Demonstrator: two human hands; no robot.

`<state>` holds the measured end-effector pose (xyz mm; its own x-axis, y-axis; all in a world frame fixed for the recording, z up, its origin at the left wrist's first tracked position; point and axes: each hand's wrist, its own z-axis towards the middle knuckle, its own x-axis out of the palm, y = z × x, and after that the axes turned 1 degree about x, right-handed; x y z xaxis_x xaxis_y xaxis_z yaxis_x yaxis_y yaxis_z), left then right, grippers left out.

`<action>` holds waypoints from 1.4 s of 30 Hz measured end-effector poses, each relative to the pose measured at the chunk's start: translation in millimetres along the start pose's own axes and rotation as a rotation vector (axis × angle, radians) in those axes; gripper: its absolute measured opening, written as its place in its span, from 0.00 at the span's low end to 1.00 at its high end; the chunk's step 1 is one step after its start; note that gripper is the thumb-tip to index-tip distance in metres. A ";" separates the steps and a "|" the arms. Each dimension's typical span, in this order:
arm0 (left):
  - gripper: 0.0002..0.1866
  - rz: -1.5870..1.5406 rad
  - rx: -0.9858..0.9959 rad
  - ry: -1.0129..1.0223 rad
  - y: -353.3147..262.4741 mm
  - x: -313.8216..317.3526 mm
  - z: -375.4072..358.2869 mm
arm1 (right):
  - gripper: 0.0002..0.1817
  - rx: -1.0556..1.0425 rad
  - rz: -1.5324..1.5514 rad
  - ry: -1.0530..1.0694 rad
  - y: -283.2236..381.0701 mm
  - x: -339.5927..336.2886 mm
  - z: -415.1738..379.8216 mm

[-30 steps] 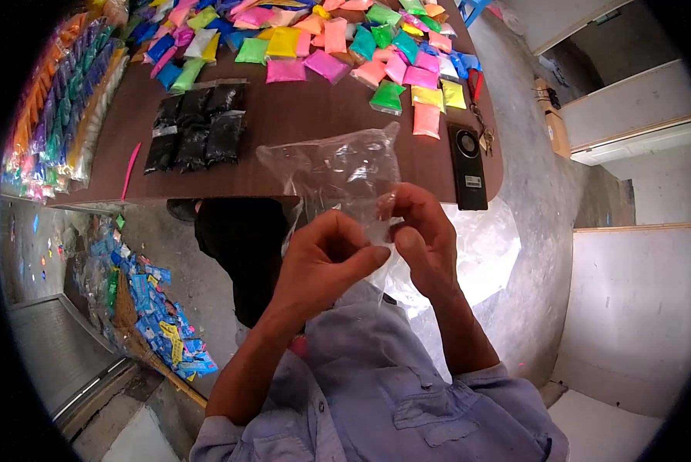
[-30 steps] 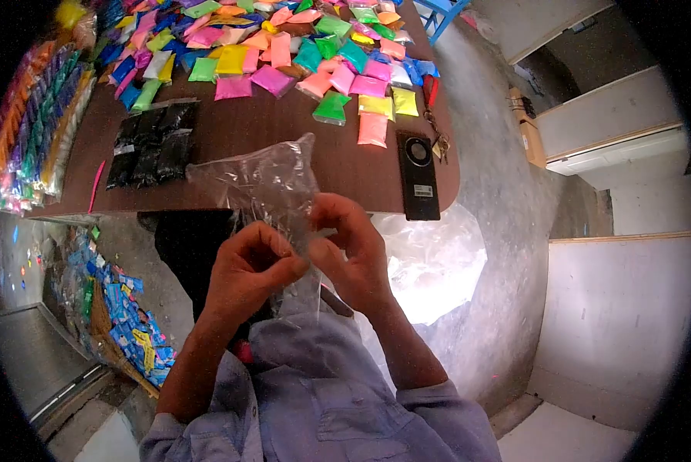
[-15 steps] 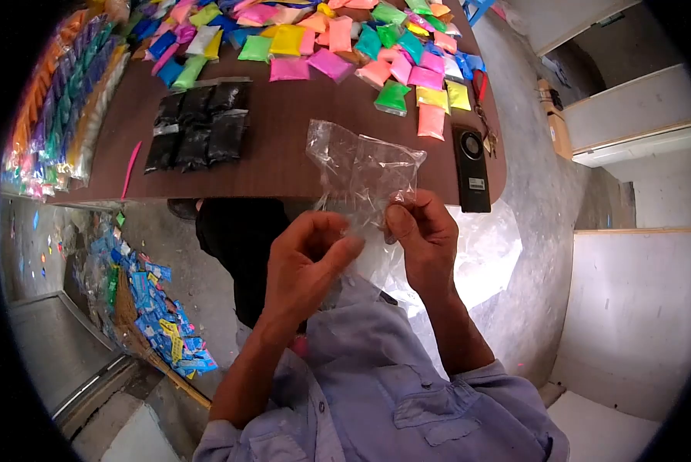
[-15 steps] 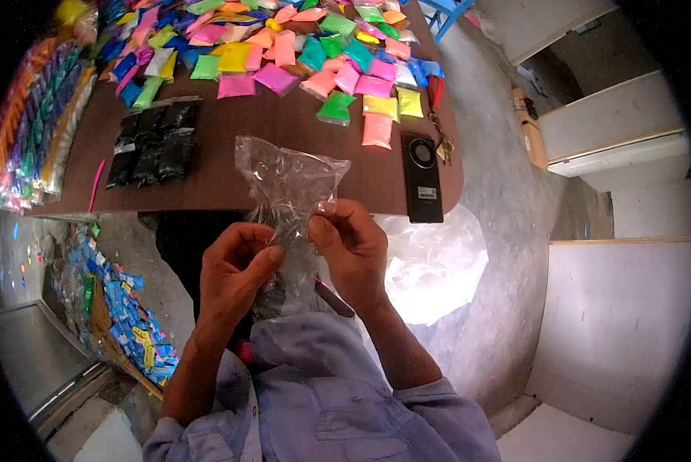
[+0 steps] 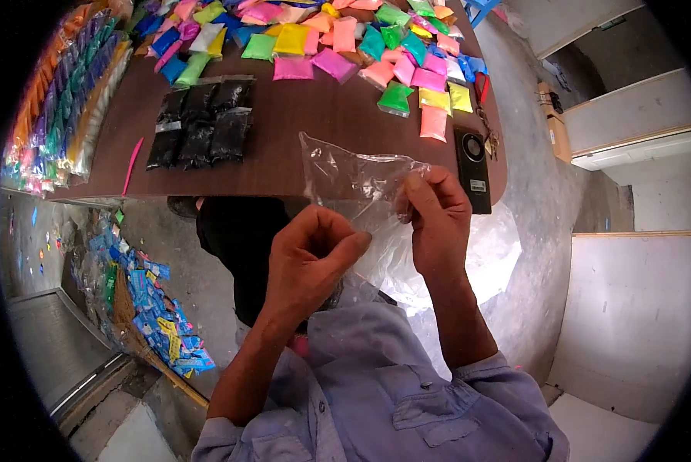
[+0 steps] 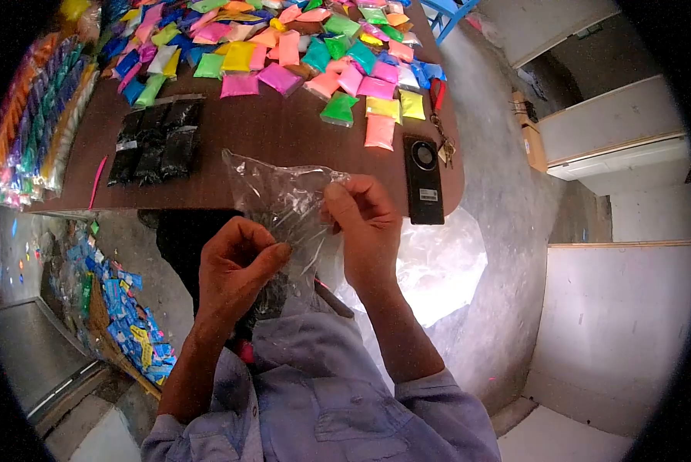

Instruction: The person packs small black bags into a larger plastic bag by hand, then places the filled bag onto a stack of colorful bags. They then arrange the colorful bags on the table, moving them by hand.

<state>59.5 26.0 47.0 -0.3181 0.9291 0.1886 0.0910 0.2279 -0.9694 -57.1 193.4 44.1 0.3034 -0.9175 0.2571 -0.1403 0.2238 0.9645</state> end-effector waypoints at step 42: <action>0.09 0.177 0.049 0.035 22.0 3.7 -21.6 | 0.28 0.158 -0.032 0.003 -39.4 17.6 -0.9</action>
<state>80.7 40.8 29.7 -0.2678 0.9633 0.0186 0.0962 0.0459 -0.9943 -45.3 168.7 10.7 0.3131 -0.9223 0.2267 -0.2770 0.1397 0.9507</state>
